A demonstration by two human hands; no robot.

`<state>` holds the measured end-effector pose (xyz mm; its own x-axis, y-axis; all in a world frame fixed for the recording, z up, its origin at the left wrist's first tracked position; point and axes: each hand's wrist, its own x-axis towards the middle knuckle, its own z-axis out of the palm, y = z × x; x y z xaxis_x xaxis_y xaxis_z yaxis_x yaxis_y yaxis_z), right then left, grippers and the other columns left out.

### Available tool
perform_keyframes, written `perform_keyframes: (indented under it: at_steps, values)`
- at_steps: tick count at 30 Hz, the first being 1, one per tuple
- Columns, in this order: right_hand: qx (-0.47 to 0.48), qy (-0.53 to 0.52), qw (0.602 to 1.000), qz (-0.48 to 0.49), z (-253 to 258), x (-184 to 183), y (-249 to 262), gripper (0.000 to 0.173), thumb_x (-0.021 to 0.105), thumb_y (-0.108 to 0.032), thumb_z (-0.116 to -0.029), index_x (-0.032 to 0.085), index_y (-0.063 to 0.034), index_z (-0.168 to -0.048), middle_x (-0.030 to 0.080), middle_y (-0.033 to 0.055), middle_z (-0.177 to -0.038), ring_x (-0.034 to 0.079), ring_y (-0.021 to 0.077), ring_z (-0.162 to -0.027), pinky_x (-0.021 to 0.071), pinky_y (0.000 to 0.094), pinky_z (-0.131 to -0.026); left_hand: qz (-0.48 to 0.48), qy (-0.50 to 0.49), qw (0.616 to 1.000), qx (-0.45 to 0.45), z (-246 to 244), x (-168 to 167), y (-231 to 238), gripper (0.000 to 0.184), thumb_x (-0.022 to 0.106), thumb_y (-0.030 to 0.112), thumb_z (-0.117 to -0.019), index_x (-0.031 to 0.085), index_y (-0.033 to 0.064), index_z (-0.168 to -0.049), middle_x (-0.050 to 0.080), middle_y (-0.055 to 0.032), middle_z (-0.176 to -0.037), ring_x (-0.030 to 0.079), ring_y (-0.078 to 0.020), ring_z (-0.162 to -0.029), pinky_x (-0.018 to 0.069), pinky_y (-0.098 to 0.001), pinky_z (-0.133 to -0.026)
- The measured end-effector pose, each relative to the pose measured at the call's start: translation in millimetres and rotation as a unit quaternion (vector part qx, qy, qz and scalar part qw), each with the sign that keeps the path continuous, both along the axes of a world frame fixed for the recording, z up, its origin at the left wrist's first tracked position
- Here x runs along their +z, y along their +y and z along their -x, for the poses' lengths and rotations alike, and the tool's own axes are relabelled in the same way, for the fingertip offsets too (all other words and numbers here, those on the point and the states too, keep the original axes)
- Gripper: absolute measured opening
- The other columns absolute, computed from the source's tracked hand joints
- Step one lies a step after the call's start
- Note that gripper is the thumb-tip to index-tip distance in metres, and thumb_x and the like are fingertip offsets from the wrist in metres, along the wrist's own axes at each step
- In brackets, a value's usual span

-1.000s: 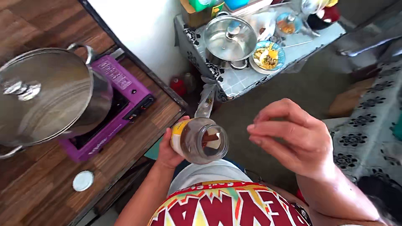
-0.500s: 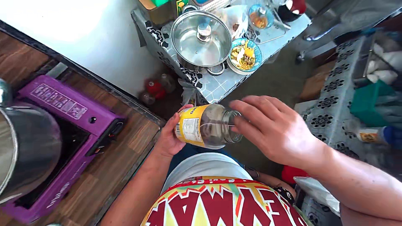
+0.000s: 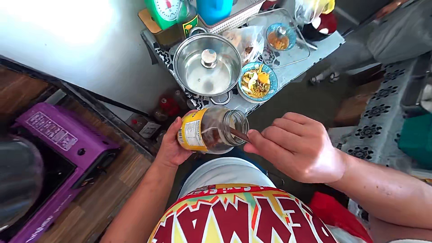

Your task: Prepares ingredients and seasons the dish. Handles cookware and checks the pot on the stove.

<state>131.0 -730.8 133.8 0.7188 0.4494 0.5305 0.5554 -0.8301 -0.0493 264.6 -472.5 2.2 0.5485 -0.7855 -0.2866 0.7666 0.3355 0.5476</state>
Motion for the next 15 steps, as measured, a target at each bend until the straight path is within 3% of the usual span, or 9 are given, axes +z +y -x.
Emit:
perform_keyframes:
  at_steps: [7, 11, 15]
  values:
    - [0.033, 0.099, 0.993, -0.046, -23.6, -0.1, -84.1, 0.027, 0.056, -0.021, -0.1050, 0.071, -0.0050, -0.089, 0.060, 0.0039, -0.071, 0.058, 0.0177, -0.064, 0.0421, 0.0301, -0.055, -0.047, 0.002, 0.998, 0.045, 6.5, 11.6, -77.1, 0.060, 0.075, 0.060, -0.0820, 0.066, 0.0249, -0.130, 0.073, -0.0114, -0.114, 0.075, -0.0277, -0.094, 0.0642, -0.0458, -0.065]
    - [0.049, 0.118, 0.987, -0.097, -38.5, 1.8, -119.8, 0.025, 0.057, -0.018, -0.1028, 0.072, -0.0047, -0.086, 0.059, 0.0021, -0.069, 0.057, 0.0140, -0.063, 0.0447, 0.0272, -0.055, -0.026, -0.004, 0.997, 0.074, 13.0, 10.7, -103.9, 0.057, 0.073, 0.059, -0.0842, 0.067, 0.0243, -0.130, 0.073, -0.0096, -0.115, 0.074, -0.0255, -0.097, 0.0645, -0.0449, -0.069]
    - [0.082, 0.134, 0.985, -0.077, -52.3, -5.5, -136.2, 0.024, 0.057, -0.017, -0.1031, 0.070, -0.0052, -0.086, 0.058, 0.0028, -0.069, 0.057, 0.0164, -0.063, 0.0444, 0.0299, -0.056, 0.005, 0.005, 0.994, 0.105, 18.6, 4.5, -118.9, 0.057, 0.074, 0.054, -0.0863, 0.066, 0.0207, -0.132, 0.072, -0.0109, -0.118, 0.074, -0.0253, -0.100, 0.0647, -0.0450, -0.071]
